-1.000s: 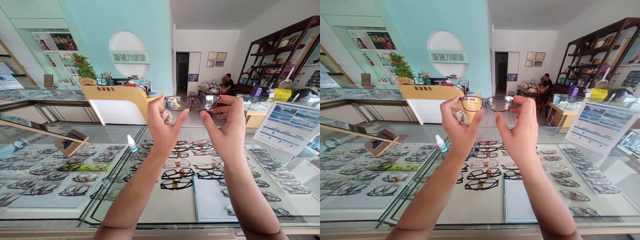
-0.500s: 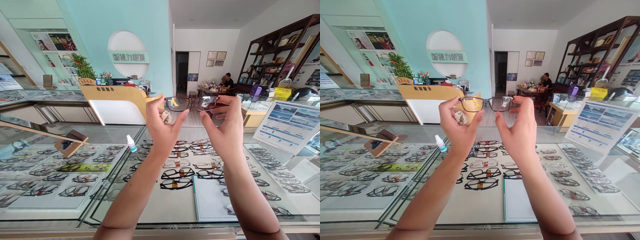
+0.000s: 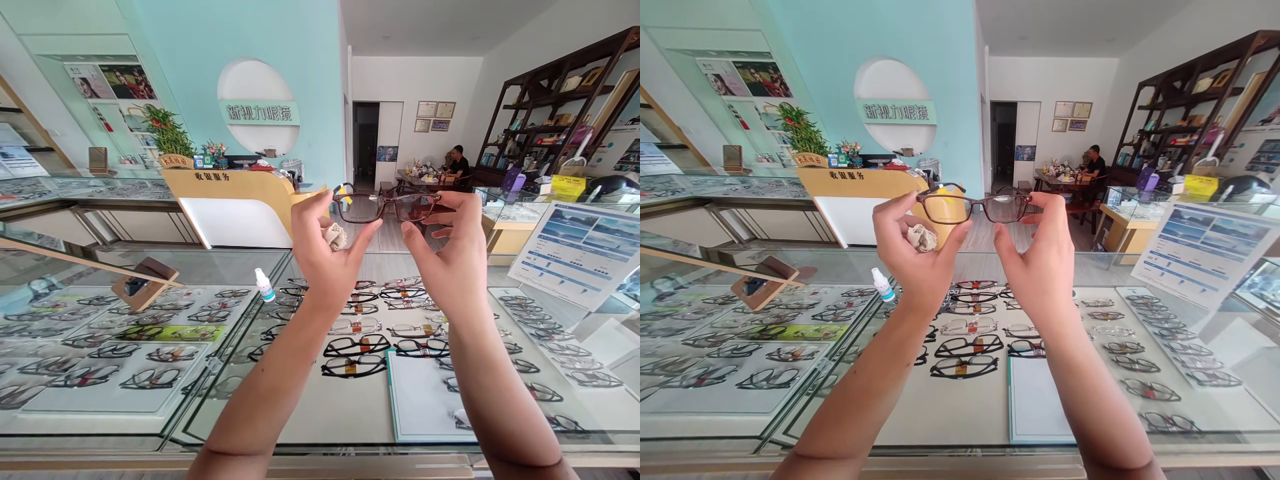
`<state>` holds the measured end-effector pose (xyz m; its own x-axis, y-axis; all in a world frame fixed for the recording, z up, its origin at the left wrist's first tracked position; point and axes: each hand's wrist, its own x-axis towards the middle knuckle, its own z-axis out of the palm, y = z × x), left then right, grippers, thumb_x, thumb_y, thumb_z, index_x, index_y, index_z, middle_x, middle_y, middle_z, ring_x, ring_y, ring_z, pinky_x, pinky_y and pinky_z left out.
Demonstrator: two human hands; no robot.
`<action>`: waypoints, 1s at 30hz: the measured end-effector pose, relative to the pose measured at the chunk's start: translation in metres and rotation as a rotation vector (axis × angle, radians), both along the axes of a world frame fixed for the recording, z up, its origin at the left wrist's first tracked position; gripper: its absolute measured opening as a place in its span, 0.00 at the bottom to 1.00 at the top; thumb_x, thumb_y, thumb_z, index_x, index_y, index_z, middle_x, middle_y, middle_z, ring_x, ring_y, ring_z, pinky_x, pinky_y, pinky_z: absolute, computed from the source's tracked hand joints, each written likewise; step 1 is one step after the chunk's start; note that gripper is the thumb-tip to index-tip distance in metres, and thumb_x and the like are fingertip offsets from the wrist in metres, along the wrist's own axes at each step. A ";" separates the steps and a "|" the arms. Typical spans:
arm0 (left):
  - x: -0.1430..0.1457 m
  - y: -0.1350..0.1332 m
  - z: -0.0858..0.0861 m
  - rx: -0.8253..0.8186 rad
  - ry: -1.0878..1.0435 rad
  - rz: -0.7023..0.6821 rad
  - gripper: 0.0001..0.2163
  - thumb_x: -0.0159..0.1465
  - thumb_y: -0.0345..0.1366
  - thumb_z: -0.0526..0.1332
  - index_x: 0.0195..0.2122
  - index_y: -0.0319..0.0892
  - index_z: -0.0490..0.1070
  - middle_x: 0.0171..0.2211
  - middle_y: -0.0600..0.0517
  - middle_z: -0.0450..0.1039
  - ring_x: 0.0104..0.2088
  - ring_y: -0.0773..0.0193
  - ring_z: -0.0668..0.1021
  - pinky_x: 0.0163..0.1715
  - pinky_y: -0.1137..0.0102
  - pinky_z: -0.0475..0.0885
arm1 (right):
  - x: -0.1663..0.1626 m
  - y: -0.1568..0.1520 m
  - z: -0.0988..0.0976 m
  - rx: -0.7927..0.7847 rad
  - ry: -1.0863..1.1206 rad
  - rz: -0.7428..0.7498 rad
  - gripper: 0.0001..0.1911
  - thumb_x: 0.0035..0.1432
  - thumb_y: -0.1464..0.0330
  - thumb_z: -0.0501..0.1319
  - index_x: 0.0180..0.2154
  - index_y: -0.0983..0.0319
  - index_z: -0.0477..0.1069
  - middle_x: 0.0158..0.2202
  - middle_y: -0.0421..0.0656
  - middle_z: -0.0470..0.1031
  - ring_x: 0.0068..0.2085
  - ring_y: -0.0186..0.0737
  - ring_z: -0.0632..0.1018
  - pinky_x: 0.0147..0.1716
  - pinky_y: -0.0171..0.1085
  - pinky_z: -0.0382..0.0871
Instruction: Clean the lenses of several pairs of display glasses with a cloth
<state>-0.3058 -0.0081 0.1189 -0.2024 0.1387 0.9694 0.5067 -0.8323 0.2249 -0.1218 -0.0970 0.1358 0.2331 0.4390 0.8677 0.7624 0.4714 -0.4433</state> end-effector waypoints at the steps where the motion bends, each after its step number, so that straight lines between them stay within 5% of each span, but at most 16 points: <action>1: 0.000 -0.001 0.000 0.006 0.000 -0.003 0.38 0.67 0.64 0.77 0.69 0.50 0.69 0.62 0.40 0.77 0.54 0.48 0.83 0.47 0.55 0.81 | 0.001 0.001 -0.001 0.004 -0.002 0.004 0.28 0.72 0.56 0.69 0.67 0.49 0.64 0.65 0.53 0.79 0.53 0.58 0.85 0.51 0.63 0.84; 18: 0.000 -0.009 0.003 0.042 0.029 0.035 0.37 0.68 0.60 0.77 0.71 0.52 0.68 0.62 0.40 0.76 0.57 0.46 0.83 0.48 0.54 0.82 | -0.002 0.005 -0.002 0.044 -0.013 0.005 0.24 0.72 0.55 0.70 0.62 0.49 0.66 0.60 0.51 0.82 0.49 0.58 0.86 0.47 0.62 0.84; 30: -0.001 -0.005 0.003 0.009 0.020 0.066 0.38 0.69 0.63 0.75 0.72 0.53 0.68 0.63 0.41 0.76 0.57 0.47 0.83 0.48 0.55 0.83 | 0.000 0.003 -0.002 0.041 -0.011 0.037 0.26 0.74 0.51 0.69 0.67 0.48 0.67 0.62 0.53 0.80 0.55 0.62 0.86 0.51 0.65 0.85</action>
